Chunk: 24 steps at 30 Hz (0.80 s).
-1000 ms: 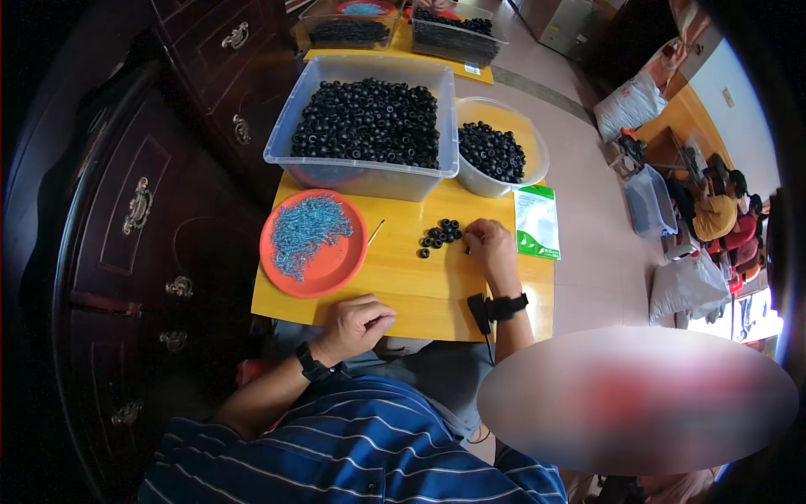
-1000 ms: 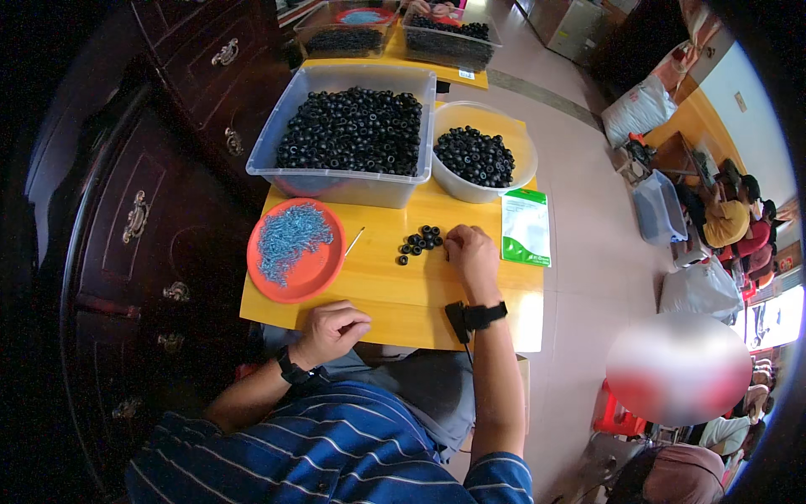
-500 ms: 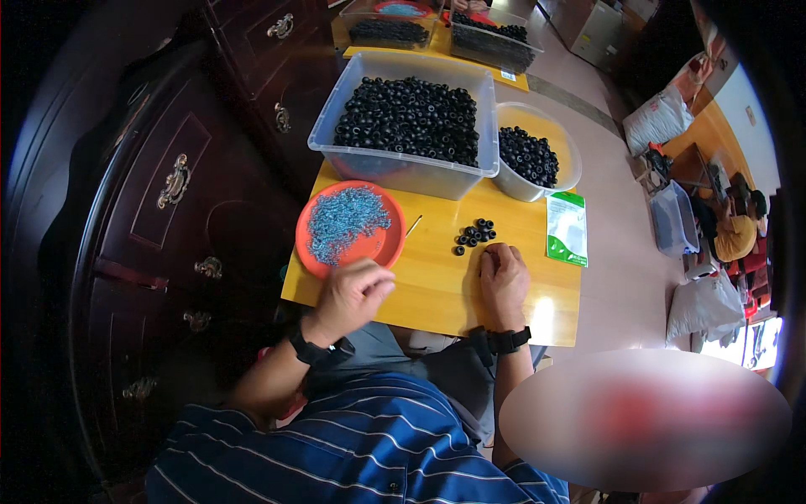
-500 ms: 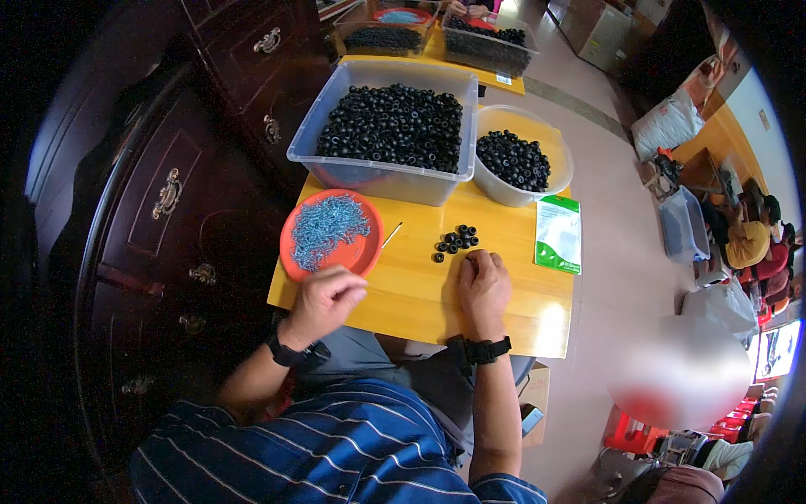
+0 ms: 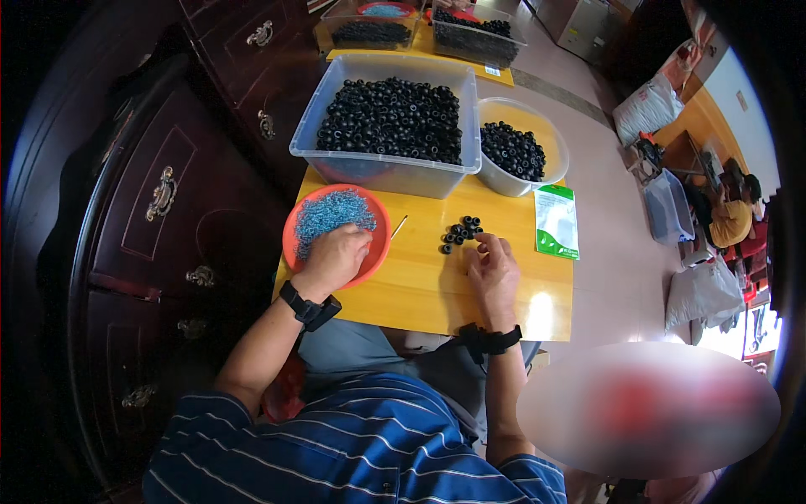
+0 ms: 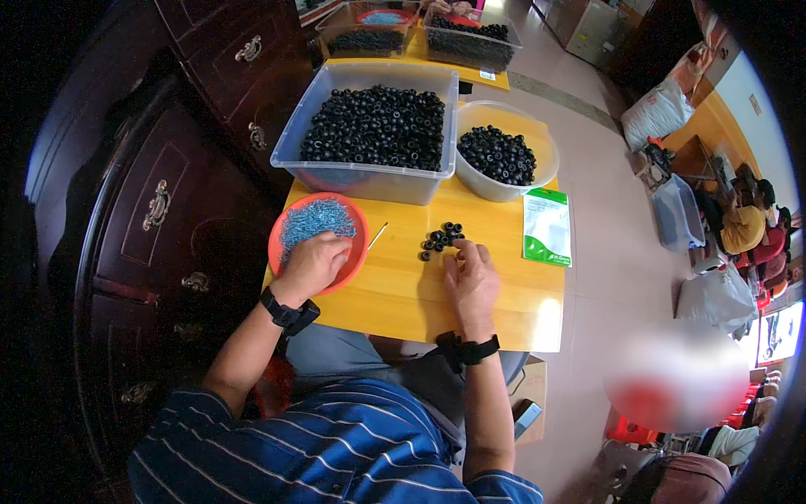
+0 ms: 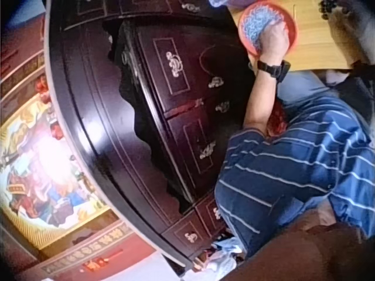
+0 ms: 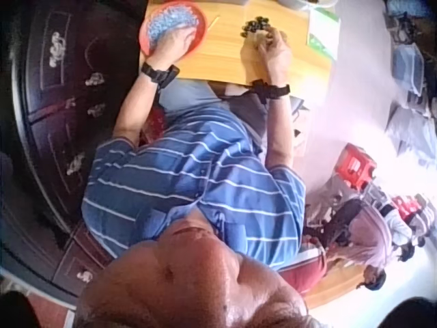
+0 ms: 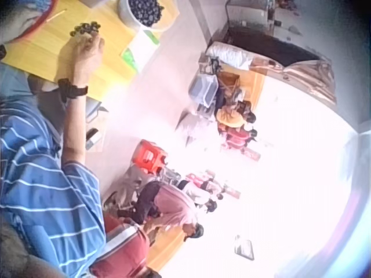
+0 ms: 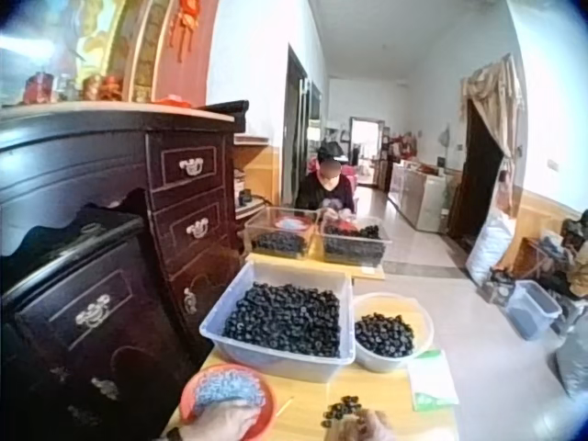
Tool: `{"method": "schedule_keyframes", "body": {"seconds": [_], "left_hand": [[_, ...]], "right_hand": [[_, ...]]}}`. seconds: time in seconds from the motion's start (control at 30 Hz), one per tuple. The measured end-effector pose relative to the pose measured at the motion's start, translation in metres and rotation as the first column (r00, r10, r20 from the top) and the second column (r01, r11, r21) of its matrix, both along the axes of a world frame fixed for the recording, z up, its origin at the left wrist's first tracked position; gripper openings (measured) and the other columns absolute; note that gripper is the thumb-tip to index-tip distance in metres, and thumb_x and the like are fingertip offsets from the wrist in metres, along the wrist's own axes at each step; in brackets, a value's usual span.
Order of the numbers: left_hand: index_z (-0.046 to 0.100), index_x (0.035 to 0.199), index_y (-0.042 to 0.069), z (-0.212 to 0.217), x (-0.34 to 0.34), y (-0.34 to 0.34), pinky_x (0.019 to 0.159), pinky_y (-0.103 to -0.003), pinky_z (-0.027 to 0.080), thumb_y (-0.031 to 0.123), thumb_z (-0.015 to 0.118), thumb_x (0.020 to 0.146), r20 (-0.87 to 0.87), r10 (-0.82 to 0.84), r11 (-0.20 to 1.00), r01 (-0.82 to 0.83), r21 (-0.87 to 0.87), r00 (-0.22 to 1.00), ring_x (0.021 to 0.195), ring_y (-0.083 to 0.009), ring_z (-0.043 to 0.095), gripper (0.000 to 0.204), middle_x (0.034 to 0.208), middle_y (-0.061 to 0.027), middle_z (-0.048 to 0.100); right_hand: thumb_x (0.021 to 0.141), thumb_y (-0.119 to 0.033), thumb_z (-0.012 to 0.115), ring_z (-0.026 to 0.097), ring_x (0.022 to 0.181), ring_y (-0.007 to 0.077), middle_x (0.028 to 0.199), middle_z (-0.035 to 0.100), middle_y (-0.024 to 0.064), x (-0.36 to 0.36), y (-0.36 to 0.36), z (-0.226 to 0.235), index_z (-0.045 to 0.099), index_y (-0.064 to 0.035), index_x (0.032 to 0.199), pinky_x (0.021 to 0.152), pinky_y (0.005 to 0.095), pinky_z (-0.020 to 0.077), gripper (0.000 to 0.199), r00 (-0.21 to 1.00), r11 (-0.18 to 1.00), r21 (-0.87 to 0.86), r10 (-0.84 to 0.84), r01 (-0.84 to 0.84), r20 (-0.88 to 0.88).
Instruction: The recorder is sorting and inspecting small black plastic or rubber components at a table, using tweezers for fine manipulation.
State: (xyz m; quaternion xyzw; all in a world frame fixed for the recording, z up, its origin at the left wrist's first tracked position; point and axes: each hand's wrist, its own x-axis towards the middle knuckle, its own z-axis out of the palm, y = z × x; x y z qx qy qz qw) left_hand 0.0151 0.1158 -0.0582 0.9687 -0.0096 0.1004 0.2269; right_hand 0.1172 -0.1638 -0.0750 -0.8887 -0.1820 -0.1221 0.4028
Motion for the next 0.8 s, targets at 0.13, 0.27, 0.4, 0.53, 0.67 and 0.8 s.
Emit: {"method": "schedule_keyframes", "body": {"seconds": [0.13, 0.27, 0.4, 0.53, 0.67, 0.8], "left_hand": [[0.068, 0.094, 0.006, -0.001, 0.0, -0.001, 0.071, -0.048, 0.055, 0.009, 0.069, 0.087, 0.057, 0.001, 1.0, -0.001, -0.012, 0.998, 0.084, -0.0371, 0.067, 0.008, 0.092, -0.0129, 0.065], [0.065, 0.092, 0.002, 0.006, -0.002, -0.004, 0.069, -0.047, 0.053, 0.002, 0.07, 0.085, 0.043, 0.014, 0.996, -0.01, -0.092, 0.999, 0.081, -0.039, 0.067, 0.009, 0.088, -0.0165, 0.065], [0.064, 0.089, 0.0, 0.003, -0.01, -0.004, 0.068, -0.045, 0.053, 0.001, 0.071, 0.084, 0.085, 0.016, 0.984, -0.001, -0.178, 0.996, 0.079, -0.0381, 0.067, 0.008, 0.084, -0.0164, 0.065], [0.065, 0.089, 0.0, 0.013, -0.021, -0.009, 0.064, -0.034, 0.051, 0.0, 0.073, 0.086, 0.18, 0.032, 0.949, 0.027, -0.314, 0.983, 0.071, -0.0234, 0.066, 0.009, 0.08, -0.0112, 0.065], [0.067, 0.092, 0.0, 0.033, -0.033, -0.024, 0.063, -0.025, 0.05, -0.001, 0.073, 0.088, 0.125, 0.065, 0.865, 0.006, -0.502, 0.99, 0.069, -0.0092, 0.062, 0.007, 0.081, -0.0045, 0.066], [0.068, 0.092, 0.0, 0.036, -0.042, -0.042, 0.064, -0.025, 0.05, -0.001, 0.073, 0.089, 0.149, 0.029, 0.816, 0.062, -0.574, 0.988, 0.071, -0.0082, 0.062, 0.006, 0.083, -0.0027, 0.068]], "right_hand": [[0.085, -0.01, 0.074, 0.068, 0.084, 0.0329, 0.095, 0.067, 0.0142, -0.01, 0.015, 0.02, 0.069, -0.0089, 0.107, 0.073, 0.0424, 0.0552, 0.023, 0.988, 0.987, -0.062, 0.145, -0.148, -0.044], [0.082, -0.015, 0.077, 0.069, 0.088, 0.0339, 0.097, 0.067, 0.0148, -0.009, 0.024, 0.015, 0.069, -0.0076, 0.105, 0.077, 0.0442, 0.0556, 0.026, 0.976, 0.952, -0.217, 0.219, -0.214, 0.0], [0.082, -0.018, 0.077, 0.069, 0.09, 0.0341, 0.097, 0.068, 0.0139, -0.006, 0.028, 0.01, 0.069, -0.0079, 0.103, 0.078, 0.044, 0.0561, 0.024, 0.98, 0.927, -0.319, 0.2, -0.195, -0.018], [0.082, -0.018, 0.077, 0.069, 0.09, 0.036, 0.097, 0.069, 0.0148, -0.004, 0.027, 0.008, 0.068, -0.0074, 0.099, 0.078, 0.0454, 0.0559, 0.022, 0.98, 0.924, -0.325, 0.191, -0.201, -0.061], [0.084, -0.017, 0.076, 0.07, 0.083, 0.027, 0.093, 0.07, 0.0127, -0.008, 0.019, 0.018, 0.069, -0.0066, 0.101, 0.073, 0.0393, 0.0558, 0.021, 0.98, 0.958, -0.207, 0.192, -0.197, -0.042], [0.095, -0.019, 0.068, 0.059, 0.075, 0.0048, 0.088, 0.069, 0.001, -0.028, -0.001, 0.025, 0.069, -0.0028, 0.105, 0.067, 0.0222, 0.0474, 0.019, 0.827, 0.874, 0.462, 0.366, -0.148, -0.426]]}}
